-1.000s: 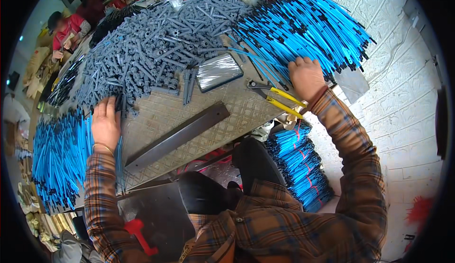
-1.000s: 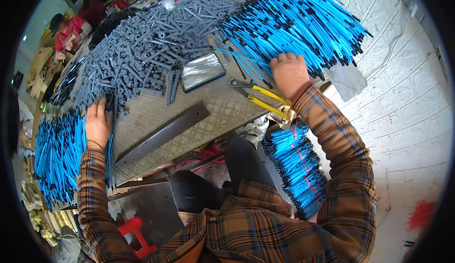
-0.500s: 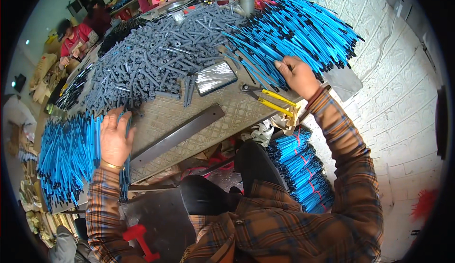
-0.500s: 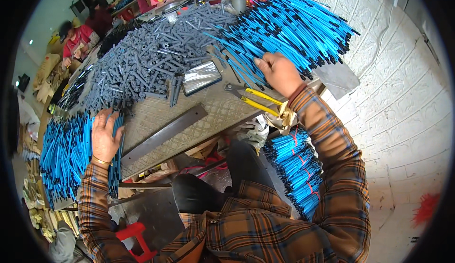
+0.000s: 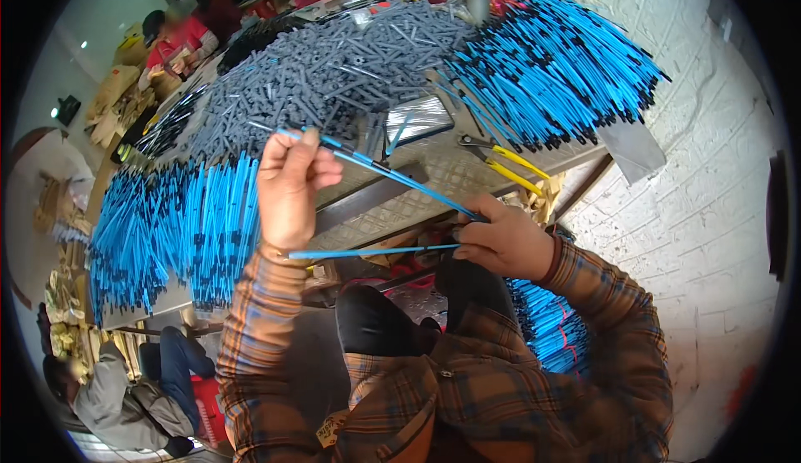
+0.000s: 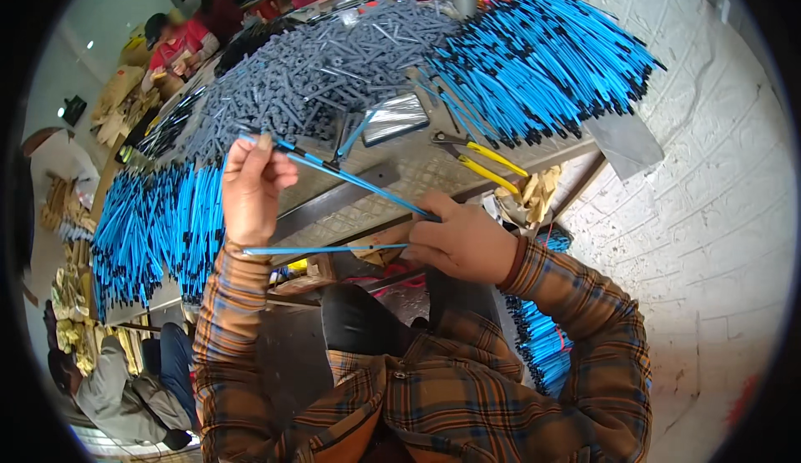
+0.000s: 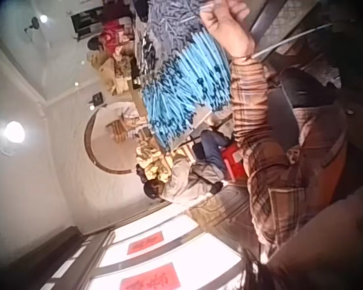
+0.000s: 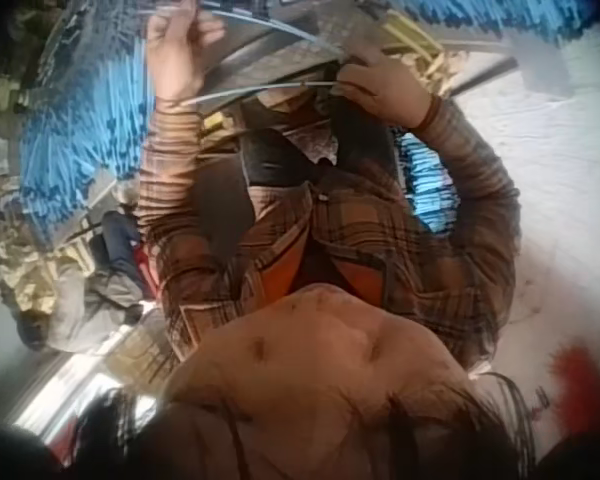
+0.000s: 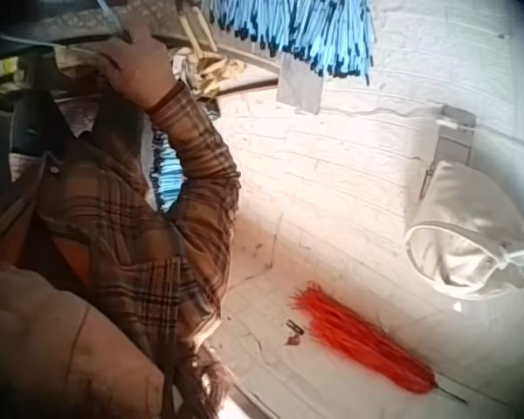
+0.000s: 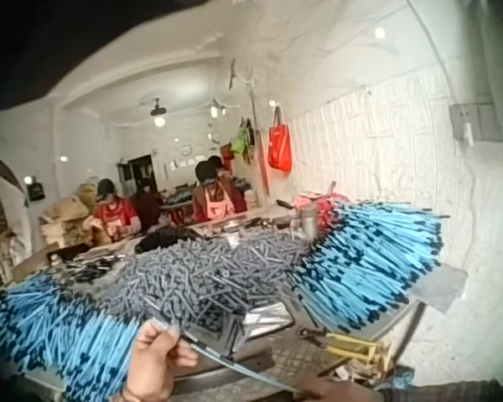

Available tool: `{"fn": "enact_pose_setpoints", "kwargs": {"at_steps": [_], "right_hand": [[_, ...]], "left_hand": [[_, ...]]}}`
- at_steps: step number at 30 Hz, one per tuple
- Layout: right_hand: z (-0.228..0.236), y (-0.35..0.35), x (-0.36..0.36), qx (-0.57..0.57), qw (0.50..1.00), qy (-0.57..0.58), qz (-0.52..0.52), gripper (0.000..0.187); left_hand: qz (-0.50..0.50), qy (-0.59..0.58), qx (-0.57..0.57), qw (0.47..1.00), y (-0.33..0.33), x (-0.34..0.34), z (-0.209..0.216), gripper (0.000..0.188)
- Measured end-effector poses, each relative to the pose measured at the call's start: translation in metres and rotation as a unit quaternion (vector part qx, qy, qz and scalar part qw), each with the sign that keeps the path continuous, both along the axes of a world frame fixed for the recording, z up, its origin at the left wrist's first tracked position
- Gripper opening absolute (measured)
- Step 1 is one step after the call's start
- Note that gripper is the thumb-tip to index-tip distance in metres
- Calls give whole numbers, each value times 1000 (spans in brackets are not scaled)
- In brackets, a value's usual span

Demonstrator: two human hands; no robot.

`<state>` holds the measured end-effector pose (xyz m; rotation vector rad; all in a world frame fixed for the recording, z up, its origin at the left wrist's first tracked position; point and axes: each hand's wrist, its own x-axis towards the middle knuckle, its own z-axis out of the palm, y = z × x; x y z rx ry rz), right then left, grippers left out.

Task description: The person cuts wire on a central hub using pliers, threads wire through umbrella ribs to gather them, and fits the ribs into the hub.

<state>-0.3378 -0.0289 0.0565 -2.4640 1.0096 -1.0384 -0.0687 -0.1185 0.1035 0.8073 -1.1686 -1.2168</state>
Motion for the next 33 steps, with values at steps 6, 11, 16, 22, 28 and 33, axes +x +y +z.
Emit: {"fn": "enact_pose_setpoints", "kwargs": {"at_steps": [6,11,16,22,28,33], "right_hand": [[-11,-5,-18,-56,982,180,-19,42],[-12,-2,-26,-59,967,243,-39,57],[-4,-4,-30,-59,986,145,-63,50],[-8,-43,-41,146,985,-84,-40,28],[-26,-158,-83,28,874,250,-415,19],[-34,-170,-88,1,851,274,-448,18]], "left_hand": [[-71,36,103,991,24,5,13,14],[-99,58,112,987,42,0,4,18],[-146,185,100,967,65,-6,-9,22],[-213,393,86,891,86,-10,-12,27],[-350,366,33,862,117,-11,-14,32],[-290,302,39,907,132,-2,-11,30]]}}
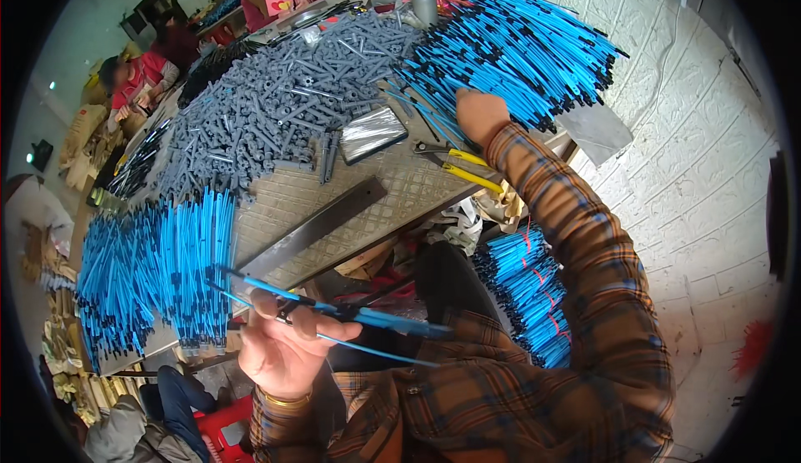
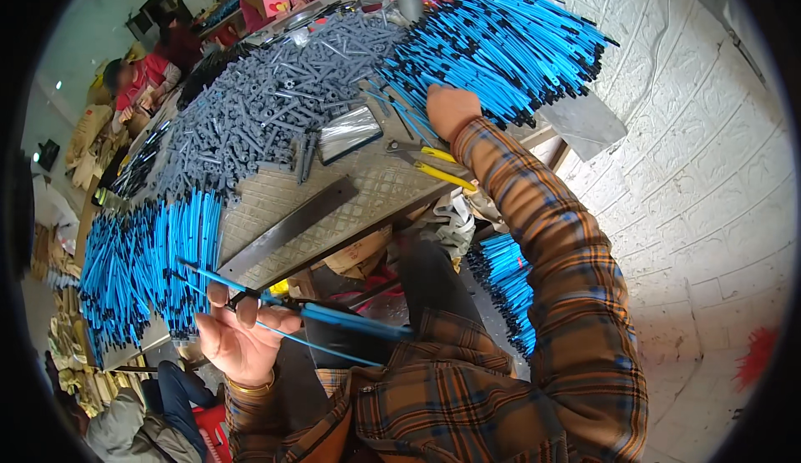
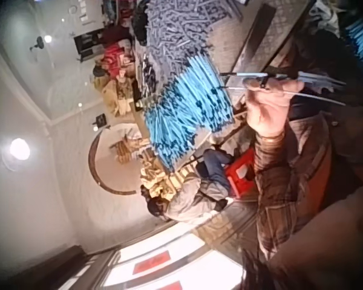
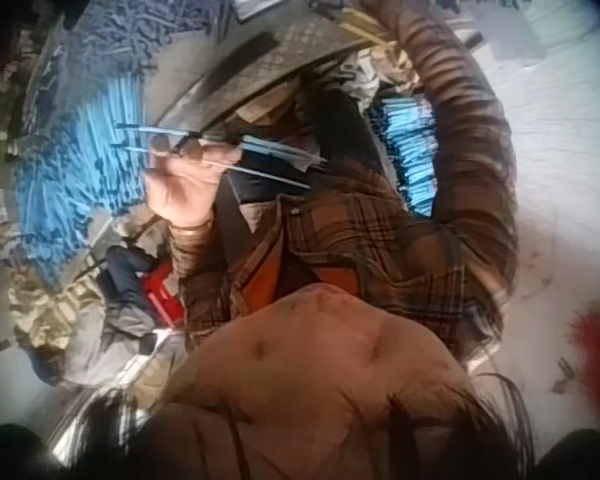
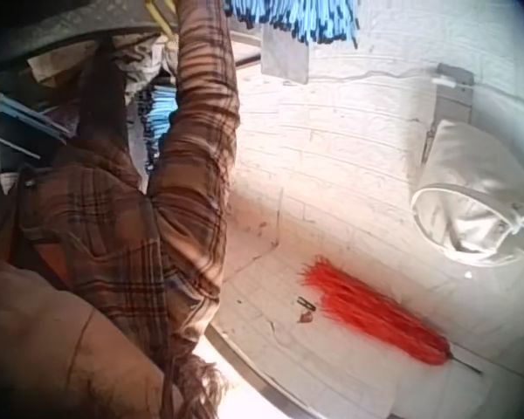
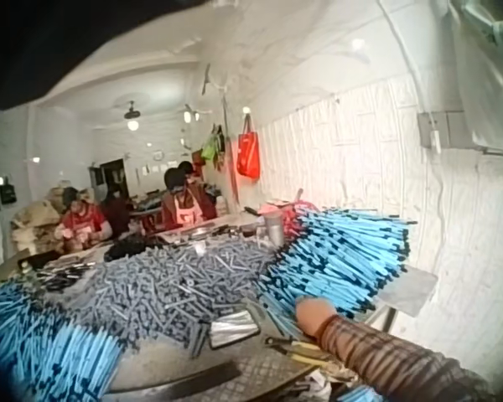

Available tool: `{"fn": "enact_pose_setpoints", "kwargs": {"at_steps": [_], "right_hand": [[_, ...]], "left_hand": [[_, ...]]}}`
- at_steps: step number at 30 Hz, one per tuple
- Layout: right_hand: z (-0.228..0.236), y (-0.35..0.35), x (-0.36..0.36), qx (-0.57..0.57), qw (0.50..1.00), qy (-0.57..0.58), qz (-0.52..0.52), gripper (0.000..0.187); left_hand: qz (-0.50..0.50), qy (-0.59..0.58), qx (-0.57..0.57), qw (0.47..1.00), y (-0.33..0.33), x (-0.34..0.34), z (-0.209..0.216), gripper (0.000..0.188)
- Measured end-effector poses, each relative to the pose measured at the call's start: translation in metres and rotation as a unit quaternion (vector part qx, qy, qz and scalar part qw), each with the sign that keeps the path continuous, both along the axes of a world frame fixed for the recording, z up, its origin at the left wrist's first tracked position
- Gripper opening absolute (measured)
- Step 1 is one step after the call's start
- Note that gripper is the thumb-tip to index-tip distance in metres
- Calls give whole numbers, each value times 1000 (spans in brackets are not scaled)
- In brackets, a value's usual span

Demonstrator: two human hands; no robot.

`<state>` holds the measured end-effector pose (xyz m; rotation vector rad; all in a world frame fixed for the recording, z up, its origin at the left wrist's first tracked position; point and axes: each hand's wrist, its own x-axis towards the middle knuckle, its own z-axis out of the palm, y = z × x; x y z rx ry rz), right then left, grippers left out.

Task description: The person cuts wire on a central hub using pliers, threads wire through umbrella ribs to gather them, and fits the ribs into the hub.

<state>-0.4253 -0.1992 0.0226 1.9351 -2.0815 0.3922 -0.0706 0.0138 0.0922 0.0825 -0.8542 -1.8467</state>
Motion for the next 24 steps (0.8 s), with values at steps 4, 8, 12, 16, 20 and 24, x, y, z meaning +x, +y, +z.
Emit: {"fn": "enact_pose_setpoints", "kwargs": {"at_steps": [4,8,12,16,20,24], "right_hand": [[-1,2,-6,7,1000,18,8,19],[13,15,4,-16,996,-82,-16,15],[38,54,25,66,875,-463,123,11],[44,98,53,140,786,-565,208,8],[25,156,91,67,839,-399,364,15],[42,190,99,104,841,-368,382,23]], "left_hand": [[17,-10,31,999,1,16,-18,28],[-49,17,3,999,-2,27,-25,27],[22,-12,50,998,-7,21,-28,22],[275,-147,211,927,-29,-31,6,18],[354,-142,81,921,-65,-40,-20,16],[408,-171,-44,896,-75,-38,-28,15]]}}
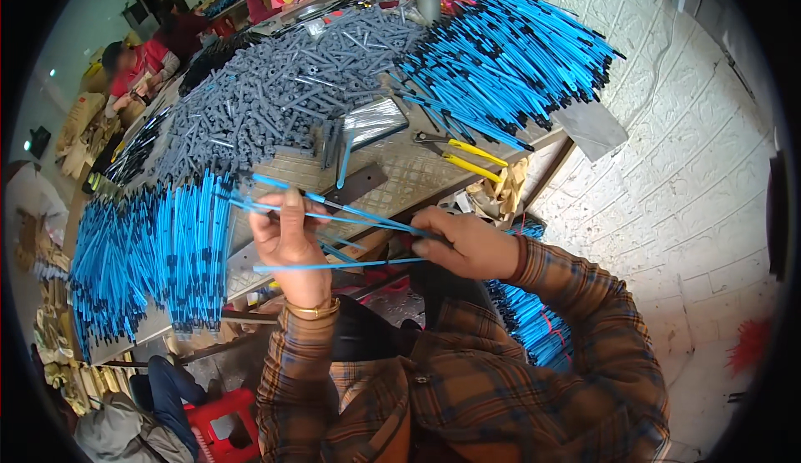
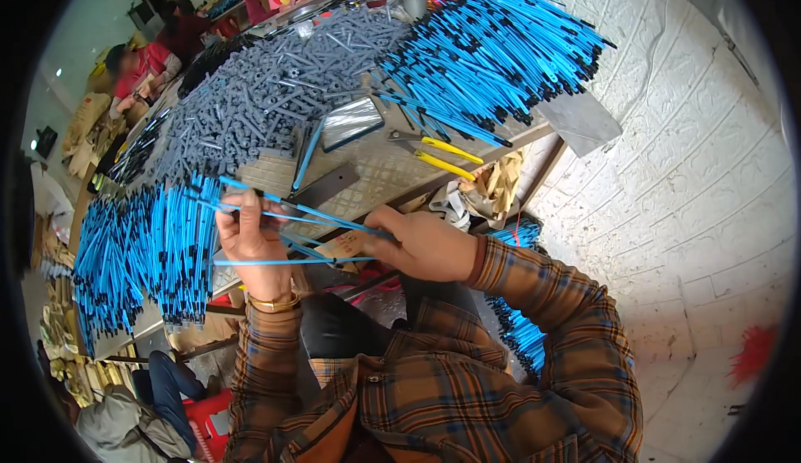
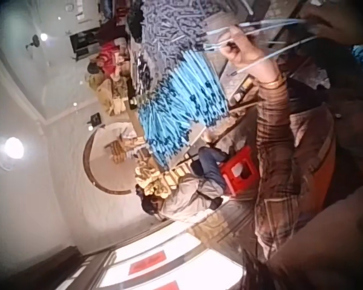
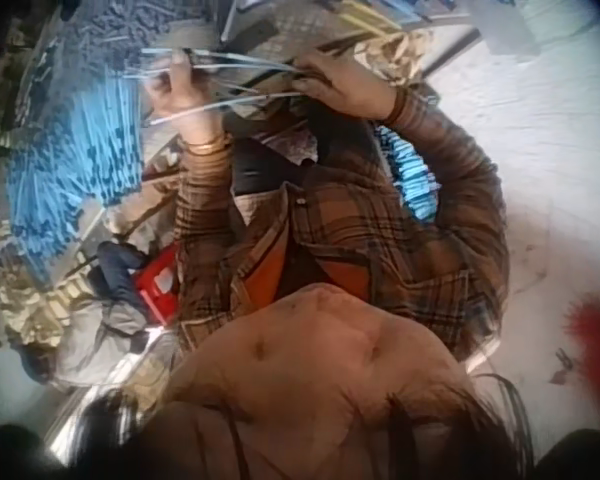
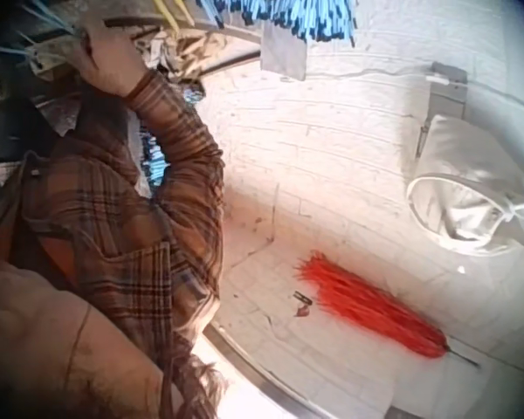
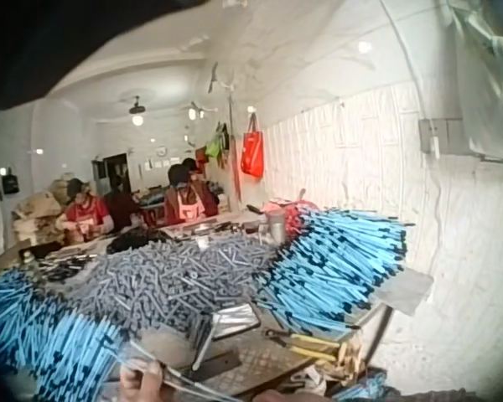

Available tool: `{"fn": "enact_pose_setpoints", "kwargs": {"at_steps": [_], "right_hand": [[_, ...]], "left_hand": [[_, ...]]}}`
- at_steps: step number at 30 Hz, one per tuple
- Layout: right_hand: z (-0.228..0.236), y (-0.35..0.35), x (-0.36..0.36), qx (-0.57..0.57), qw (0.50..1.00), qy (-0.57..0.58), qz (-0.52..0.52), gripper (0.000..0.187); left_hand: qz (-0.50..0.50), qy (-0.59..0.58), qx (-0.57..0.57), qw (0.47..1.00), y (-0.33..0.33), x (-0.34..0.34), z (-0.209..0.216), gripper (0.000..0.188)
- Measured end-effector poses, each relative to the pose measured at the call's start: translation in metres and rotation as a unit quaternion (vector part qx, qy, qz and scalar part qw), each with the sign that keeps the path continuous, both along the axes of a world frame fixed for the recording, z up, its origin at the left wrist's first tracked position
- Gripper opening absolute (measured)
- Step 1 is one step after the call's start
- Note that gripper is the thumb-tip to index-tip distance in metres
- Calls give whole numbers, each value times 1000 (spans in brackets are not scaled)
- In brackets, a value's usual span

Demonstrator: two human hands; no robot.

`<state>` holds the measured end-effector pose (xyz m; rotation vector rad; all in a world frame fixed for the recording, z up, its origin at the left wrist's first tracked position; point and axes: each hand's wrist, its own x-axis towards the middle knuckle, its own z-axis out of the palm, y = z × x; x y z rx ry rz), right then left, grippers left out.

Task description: The person cuts wire on a central hub using pliers, threads wire through umbrella ribs to gather them, and fits the ribs into the hub.

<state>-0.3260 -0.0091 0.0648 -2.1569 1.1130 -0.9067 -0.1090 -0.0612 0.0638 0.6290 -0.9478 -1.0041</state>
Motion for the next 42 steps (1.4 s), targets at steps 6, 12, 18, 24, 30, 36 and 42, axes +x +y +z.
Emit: {"fn": "enact_pose_setpoints", "kwargs": {"at_steps": [6,12,18,24,30,36,42], "right_hand": [[-5,7,-15,0,996,0,-87,28],[-17,-35,-88,-158,953,177,-190,35],[-58,-69,-156,-258,776,477,-321,36],[-38,-47,-125,-140,898,296,-295,23],[-18,3,-90,250,900,-345,-92,17],[-34,25,-58,332,883,-331,6,16],[-49,26,-46,273,944,-184,-18,18]], "left_hand": [[-44,12,31,998,22,-11,-3,12],[-209,145,76,964,51,4,16,17],[-367,123,119,914,58,13,7,24],[-386,131,163,899,57,31,-5,27],[-178,95,150,968,29,17,-6,32],[-187,160,104,964,13,11,-3,28],[-72,29,113,991,16,5,-1,17]]}}
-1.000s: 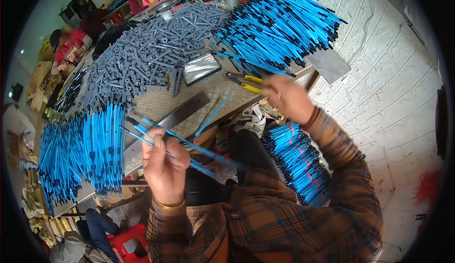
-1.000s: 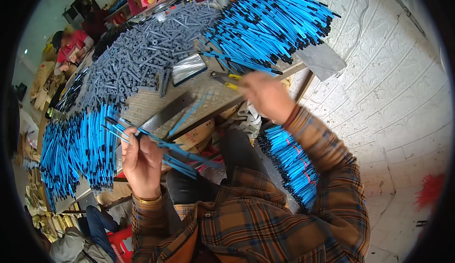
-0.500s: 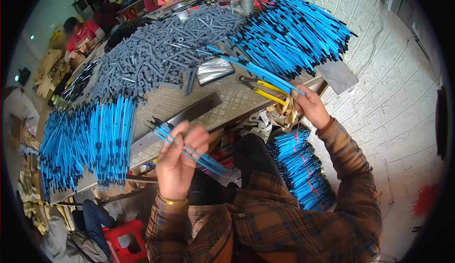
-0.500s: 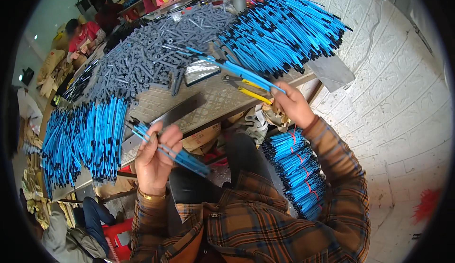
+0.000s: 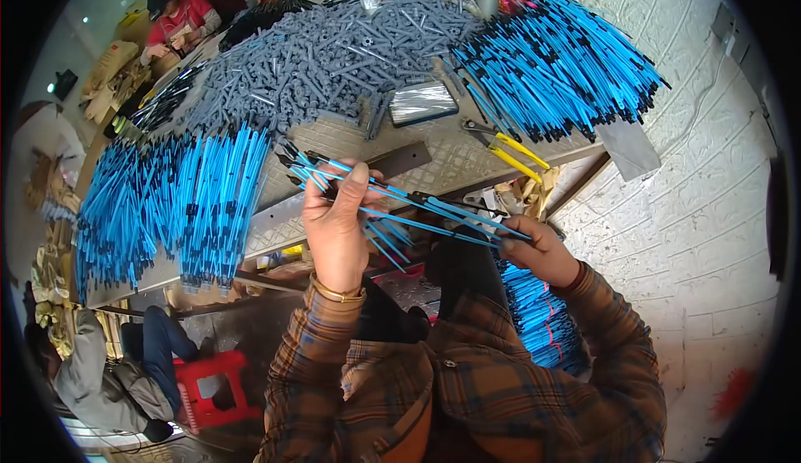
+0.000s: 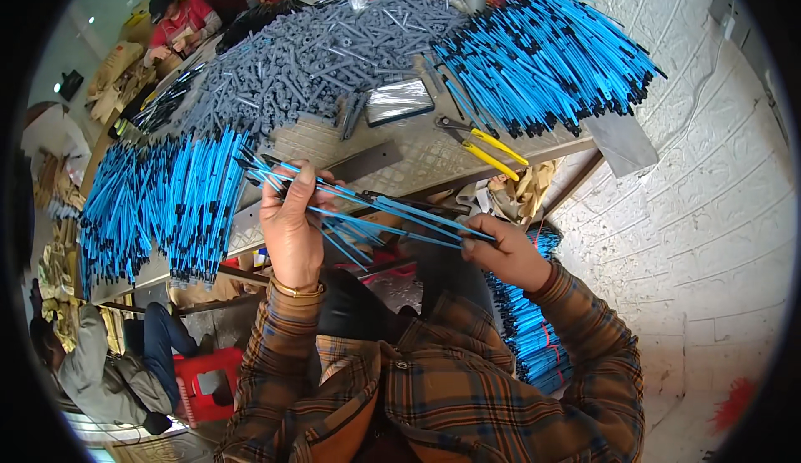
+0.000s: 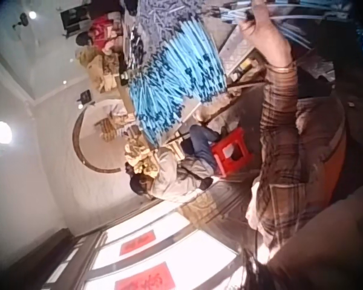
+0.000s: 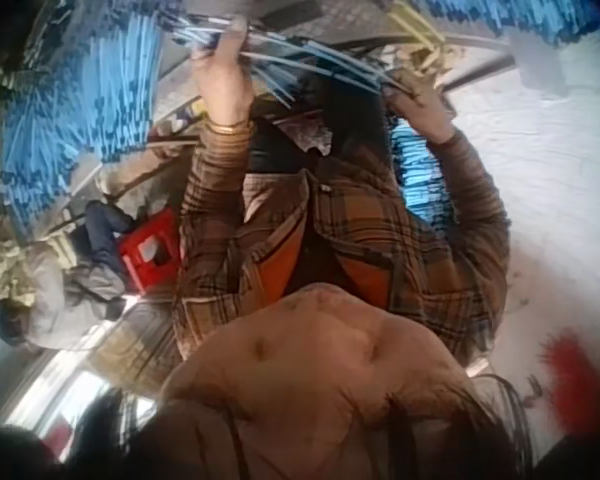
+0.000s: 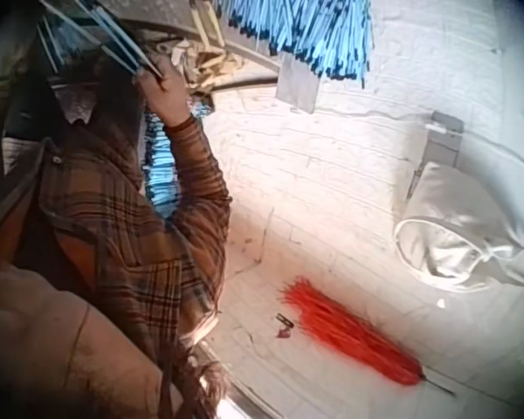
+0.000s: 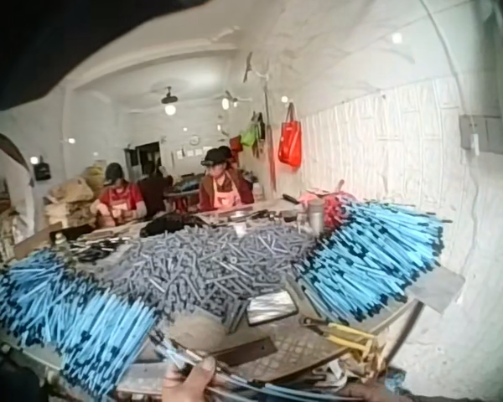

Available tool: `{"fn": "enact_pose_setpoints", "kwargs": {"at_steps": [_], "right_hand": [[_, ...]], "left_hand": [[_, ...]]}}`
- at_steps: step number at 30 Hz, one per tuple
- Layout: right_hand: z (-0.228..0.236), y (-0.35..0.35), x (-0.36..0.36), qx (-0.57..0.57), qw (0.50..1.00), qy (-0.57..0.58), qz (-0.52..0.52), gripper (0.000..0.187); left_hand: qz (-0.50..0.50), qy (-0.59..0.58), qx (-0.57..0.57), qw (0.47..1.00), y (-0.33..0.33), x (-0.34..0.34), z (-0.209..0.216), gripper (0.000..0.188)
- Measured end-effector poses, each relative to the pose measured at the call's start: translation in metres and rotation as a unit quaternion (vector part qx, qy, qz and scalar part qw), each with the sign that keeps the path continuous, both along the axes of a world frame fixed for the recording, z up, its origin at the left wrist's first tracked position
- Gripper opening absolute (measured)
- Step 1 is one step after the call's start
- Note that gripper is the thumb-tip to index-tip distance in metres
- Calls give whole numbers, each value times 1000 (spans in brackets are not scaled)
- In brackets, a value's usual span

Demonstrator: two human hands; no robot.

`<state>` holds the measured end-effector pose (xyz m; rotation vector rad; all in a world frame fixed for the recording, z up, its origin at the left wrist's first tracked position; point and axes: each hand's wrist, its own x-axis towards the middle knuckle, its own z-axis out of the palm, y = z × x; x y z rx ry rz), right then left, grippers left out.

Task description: The person cuts wire on a central hub using pliers, threads wire through umbrella ribs to gather them, and fits the ribs into the hub.

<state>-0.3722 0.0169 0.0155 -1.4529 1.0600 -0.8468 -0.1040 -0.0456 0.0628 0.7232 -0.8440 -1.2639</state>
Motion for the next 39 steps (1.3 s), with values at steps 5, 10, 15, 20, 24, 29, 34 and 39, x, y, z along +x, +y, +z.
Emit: {"fn": "enact_pose_setpoints", "kwargs": {"at_steps": [5,10,15,20,24,29,34,39], "right_hand": [[0,-2,15,-75,996,-23,-47,20],[8,-7,21,-325,930,168,28,20],[0,-12,7,-240,959,108,106,16],[-11,-18,4,-199,973,-27,111,15],[-6,-16,16,-248,964,92,-12,18],[16,-24,28,-266,955,124,-46,24],[17,-74,8,-218,959,183,12,28],[24,-153,-41,-345,815,418,-204,19]], "left_hand": [[23,-16,-4,1000,-2,1,-10,15],[12,-14,53,998,-1,12,-18,23],[-176,125,29,976,6,5,-2,35],[-207,218,9,954,4,7,-10,32],[-161,201,-20,966,1,3,-23,25],[-116,150,-89,978,2,12,-25,19],[-128,175,-106,970,14,20,-7,18],[-150,149,-50,976,32,22,6,19]]}}
